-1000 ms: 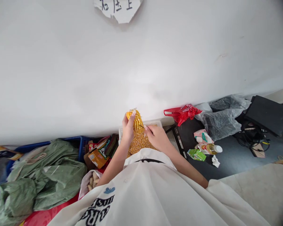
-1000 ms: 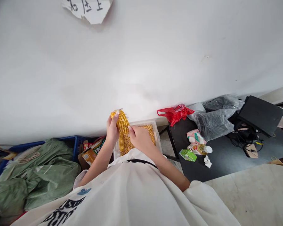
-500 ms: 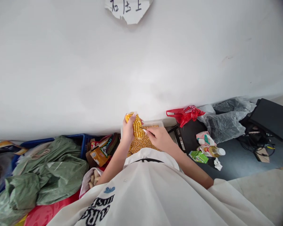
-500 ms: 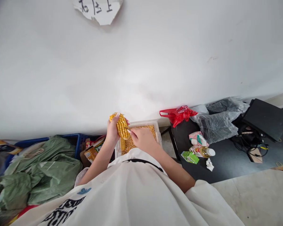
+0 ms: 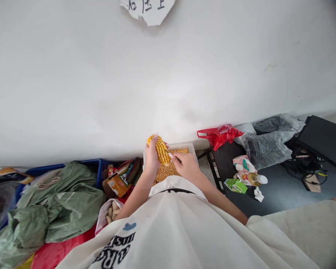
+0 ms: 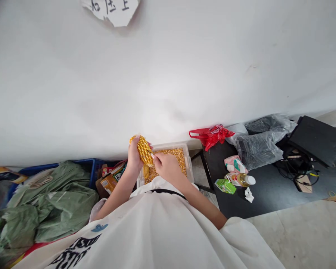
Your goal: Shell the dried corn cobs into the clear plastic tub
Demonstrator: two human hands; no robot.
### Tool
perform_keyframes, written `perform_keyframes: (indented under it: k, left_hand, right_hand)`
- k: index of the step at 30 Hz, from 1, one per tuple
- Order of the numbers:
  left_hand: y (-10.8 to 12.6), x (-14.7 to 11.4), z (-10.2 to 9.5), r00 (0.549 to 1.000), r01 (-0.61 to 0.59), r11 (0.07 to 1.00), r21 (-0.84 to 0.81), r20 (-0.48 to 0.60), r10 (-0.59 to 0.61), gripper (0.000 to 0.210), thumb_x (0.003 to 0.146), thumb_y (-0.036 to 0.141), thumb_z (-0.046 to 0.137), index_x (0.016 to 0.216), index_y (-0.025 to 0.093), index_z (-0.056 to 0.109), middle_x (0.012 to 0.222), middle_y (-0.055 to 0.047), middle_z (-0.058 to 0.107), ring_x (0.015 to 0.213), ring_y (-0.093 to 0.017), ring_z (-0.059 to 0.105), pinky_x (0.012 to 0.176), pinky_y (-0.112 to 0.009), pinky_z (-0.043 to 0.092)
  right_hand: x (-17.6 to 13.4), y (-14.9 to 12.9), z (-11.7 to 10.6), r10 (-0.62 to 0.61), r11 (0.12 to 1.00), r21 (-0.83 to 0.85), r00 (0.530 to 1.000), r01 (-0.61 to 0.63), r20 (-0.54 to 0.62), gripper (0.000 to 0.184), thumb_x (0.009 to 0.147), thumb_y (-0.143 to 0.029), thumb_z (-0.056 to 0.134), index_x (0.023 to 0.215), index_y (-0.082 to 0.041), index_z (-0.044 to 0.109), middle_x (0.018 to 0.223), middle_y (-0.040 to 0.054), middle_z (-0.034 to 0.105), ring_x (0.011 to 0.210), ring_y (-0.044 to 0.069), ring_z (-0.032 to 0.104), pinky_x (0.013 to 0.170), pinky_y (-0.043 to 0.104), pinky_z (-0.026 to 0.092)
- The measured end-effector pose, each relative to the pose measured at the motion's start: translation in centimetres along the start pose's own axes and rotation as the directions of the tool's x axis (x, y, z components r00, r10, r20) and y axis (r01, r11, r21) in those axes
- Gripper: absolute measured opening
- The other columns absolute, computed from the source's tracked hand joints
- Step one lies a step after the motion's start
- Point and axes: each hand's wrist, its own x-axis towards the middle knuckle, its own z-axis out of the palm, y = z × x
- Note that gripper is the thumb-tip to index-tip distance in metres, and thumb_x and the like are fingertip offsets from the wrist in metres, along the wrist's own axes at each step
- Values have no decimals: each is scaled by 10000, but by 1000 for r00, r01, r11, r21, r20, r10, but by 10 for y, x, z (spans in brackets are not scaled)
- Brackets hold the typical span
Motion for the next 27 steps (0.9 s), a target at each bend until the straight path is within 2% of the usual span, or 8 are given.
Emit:
perform_keyframes:
  k: [6,11,16,27]
  left_hand:
    - [5,3,-3,999,22,1000,18,45,-23,359,699,516,600,780,176,517,611,0,602,563,-158,628,540,-252,483]
    - [9,4,-3,997,-9,995,95,76,1,364,682,504,621,777,171,508,605,-3,607,548,-157,624,552,-258,481]
    - [10,2,-3,995,-42,987,152,95,28,344,701,482,607,838,185,501,618,-4,620,568,-170,632,547,-261,479]
    - [7,-3,-5,991,-47,986,160,130,26,275,712,427,619,845,218,498,651,-1,616,576,-187,635,559,-302,490]
  right_hand:
    - [6,-4,-26,-14,1000,27,999,13,41,296,899,-282,393,702,-160,576,578,2,538,507,90,391,540,235,229]
    - [13,-1,-25,-67,996,60,992,61,103,297,880,-262,406,628,-155,520,536,-17,476,510,86,364,545,232,233]
    - [14,3,-26,-92,993,80,989,83,116,294,876,-261,397,626,-150,504,526,-33,406,509,79,334,529,231,209]
    - [16,-1,-40,-52,997,59,973,40,226,343,865,-289,403,565,-148,491,497,-31,366,504,80,273,538,244,196]
